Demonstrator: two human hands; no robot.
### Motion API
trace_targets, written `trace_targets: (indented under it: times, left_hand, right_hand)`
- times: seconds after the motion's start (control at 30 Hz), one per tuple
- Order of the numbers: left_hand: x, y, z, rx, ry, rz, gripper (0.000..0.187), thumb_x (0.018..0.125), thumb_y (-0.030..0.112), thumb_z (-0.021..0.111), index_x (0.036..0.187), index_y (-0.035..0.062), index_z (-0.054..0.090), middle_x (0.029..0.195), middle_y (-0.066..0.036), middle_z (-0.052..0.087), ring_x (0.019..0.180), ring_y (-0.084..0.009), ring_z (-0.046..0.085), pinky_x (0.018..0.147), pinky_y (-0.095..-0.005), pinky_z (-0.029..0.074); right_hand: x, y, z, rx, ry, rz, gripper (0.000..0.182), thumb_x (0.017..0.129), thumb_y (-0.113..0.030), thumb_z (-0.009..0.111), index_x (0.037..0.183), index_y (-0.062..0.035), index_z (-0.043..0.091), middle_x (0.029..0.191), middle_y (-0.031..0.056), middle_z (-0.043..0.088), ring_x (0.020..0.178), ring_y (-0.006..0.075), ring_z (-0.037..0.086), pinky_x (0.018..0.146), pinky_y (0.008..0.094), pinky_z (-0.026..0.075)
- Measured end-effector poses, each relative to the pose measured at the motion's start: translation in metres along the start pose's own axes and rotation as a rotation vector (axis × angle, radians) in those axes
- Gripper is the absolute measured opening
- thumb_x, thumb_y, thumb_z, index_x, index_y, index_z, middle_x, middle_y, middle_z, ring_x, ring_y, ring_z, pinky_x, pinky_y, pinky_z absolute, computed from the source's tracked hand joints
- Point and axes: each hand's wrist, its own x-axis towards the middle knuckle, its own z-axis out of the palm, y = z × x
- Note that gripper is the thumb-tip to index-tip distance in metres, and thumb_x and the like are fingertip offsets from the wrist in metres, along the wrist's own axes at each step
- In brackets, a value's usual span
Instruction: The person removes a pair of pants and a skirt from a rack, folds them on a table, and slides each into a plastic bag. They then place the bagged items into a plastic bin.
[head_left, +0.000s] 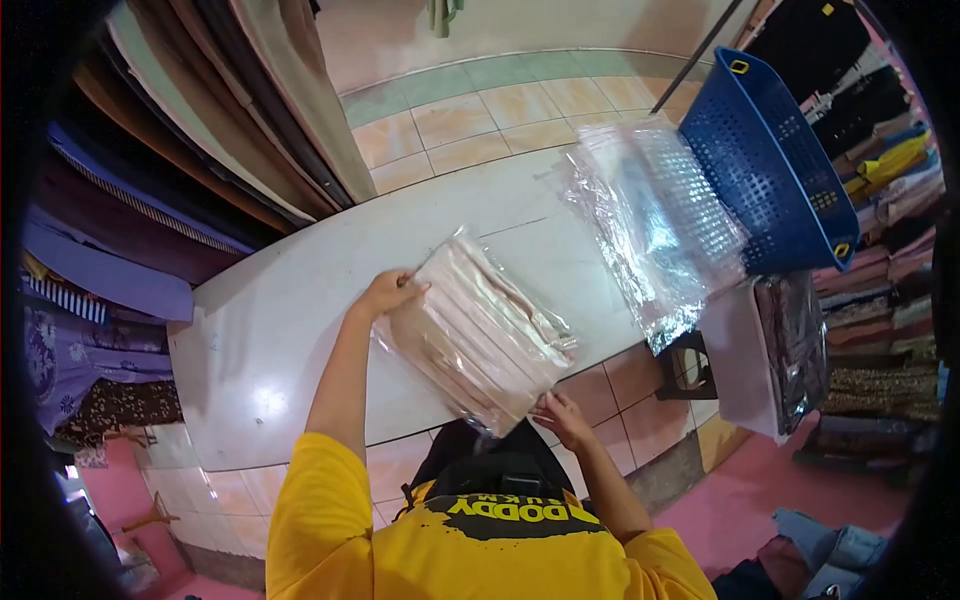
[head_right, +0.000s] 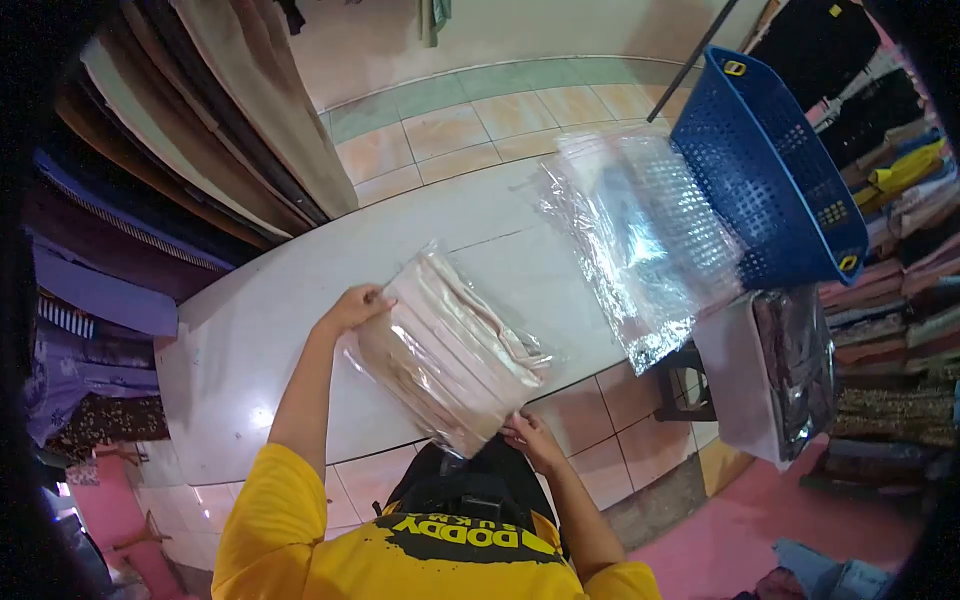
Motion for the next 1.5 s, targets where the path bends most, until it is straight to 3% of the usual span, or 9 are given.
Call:
trace_targets:
  times: [0.1, 0.33, 0.47, 0.63, 0.73, 0.8, 1.0, 1.07, 1.5]
  left_hand:
    - [-0.044, -0.008, 0.009, -0.249, -0.148, -0.194, 0.051, 0.067, 0.040, 0.072, 0.095, -0.0014, 0.061, 0.086, -0.007, 0.061, 0.081, -0.0127, 0.056, 0.074, -0.0237, 0.043]
    - [-0.096, -0.015, 0.037, -0.662, -0.151, -0.108, 0.059, 0.072, 0.024, 0.070, 0.117, -0.0026, 0.044, 0.107, -0.012, 0.056, 0.095, -0.0198, 0.056, 0.084, -0.0299, 0.045]
    - [-0.099, -0.017, 0.045, -0.839, -0.315, -0.238, 0.057, 0.073, 0.022, 0.069, 0.118, -0.0017, 0.043, 0.108, -0.013, 0.056, 0.098, -0.0214, 0.055, 0.084, -0.0343, 0.046]
    - [-0.094, -0.042, 0.060, -0.898, -0.388, -0.349, 0.052, 0.076, 0.021, 0.065, 0.118, -0.0020, 0.045, 0.108, -0.013, 0.056, 0.097, -0.0228, 0.056, 0.082, -0.0385, 0.048]
    - [-0.106, -0.034, 0.076, -0.962, -0.465, -0.288, 0.046, 0.079, 0.018, 0.060, 0.117, -0.0025, 0.047, 0.107, -0.013, 0.057, 0.094, -0.0237, 0.058, 0.083, -0.0380, 0.047]
    - [-0.109, -0.036, 0.100, -0.950, -0.359, -0.335, 0.044, 0.078, 0.016, 0.060, 0.117, -0.0019, 0.047, 0.107, -0.014, 0.057, 0.094, -0.0248, 0.058, 0.083, -0.0386, 0.048]
    - [-0.129, 0.033, 0.200, -1.024, -0.558, -0.366, 0.043, 0.077, 0.013, 0.061, 0.115, -0.0023, 0.047, 0.110, -0.015, 0.056, 0.098, -0.0282, 0.056, 0.086, -0.0430, 0.045]
    - [-0.144, 0.071, 0.243, -0.978, -0.534, -0.311, 0.046, 0.076, 0.013, 0.062, 0.117, -0.0026, 0.046, 0.111, -0.016, 0.055, 0.101, -0.0288, 0.055, 0.088, -0.0445, 0.044]
    - [-0.102, 0.263, 0.465, -0.607, -1.097, -0.291, 0.045, 0.078, 0.018, 0.062, 0.115, -0.0011, 0.047, 0.111, -0.015, 0.055, 0.101, -0.0250, 0.055, 0.088, -0.0409, 0.044]
  right_hand:
    - [0.006, 0.001, 0.005, 0.182, -0.053, -0.028, 0.050, 0.085, -0.045, 0.049, 0.115, -0.0050, 0.048, 0.107, 0.0078, 0.057, 0.097, 0.0213, 0.054, 0.085, 0.0390, 0.041]
    - [0.005, -0.003, -0.004, 0.178, -0.082, 0.016, 0.054, 0.083, -0.046, 0.046, 0.121, -0.0072, 0.044, 0.114, 0.0084, 0.053, 0.103, 0.0218, 0.052, 0.086, 0.0429, 0.041]
    - [0.005, -0.005, 0.003, 0.270, -0.037, -0.054, 0.048, 0.082, -0.039, 0.055, 0.112, -0.0019, 0.050, 0.106, 0.0106, 0.057, 0.093, 0.0206, 0.057, 0.079, 0.0354, 0.047]
    - [0.000, 0.003, -0.009, 0.266, -0.055, -0.197, 0.057, 0.076, -0.022, 0.068, 0.120, -0.0029, 0.039, 0.110, 0.0088, 0.053, 0.096, 0.0181, 0.055, 0.083, 0.0349, 0.045]
    - [-0.034, -0.015, -0.019, 0.189, -0.014, -0.142, 0.063, 0.071, -0.025, 0.072, 0.120, -0.0030, 0.038, 0.110, 0.0082, 0.052, 0.097, 0.0177, 0.053, 0.083, 0.0320, 0.045]
    - [-0.038, -0.006, -0.044, 0.201, -0.010, -0.191, 0.065, 0.070, -0.026, 0.073, 0.120, -0.0036, 0.038, 0.109, 0.0080, 0.052, 0.097, 0.0174, 0.053, 0.082, 0.0313, 0.045]
    - [-0.095, 0.011, -0.147, 0.251, -0.060, -0.269, 0.071, 0.067, -0.022, 0.075, 0.124, -0.0036, 0.036, 0.111, 0.0080, 0.051, 0.101, 0.0182, 0.050, 0.086, 0.0315, 0.041]
    - [-0.120, 0.021, -0.187, 0.254, 0.005, -0.330, 0.070, 0.069, -0.022, 0.074, 0.124, -0.0030, 0.036, 0.114, 0.0087, 0.050, 0.103, 0.0184, 0.049, 0.087, 0.0320, 0.041]
    - [-0.282, 0.063, -0.359, 0.624, 0.446, -0.536, 0.065, 0.069, -0.015, 0.072, 0.122, -0.0049, 0.036, 0.110, 0.0097, 0.052, 0.099, 0.0203, 0.053, 0.085, 0.0331, 0.043]
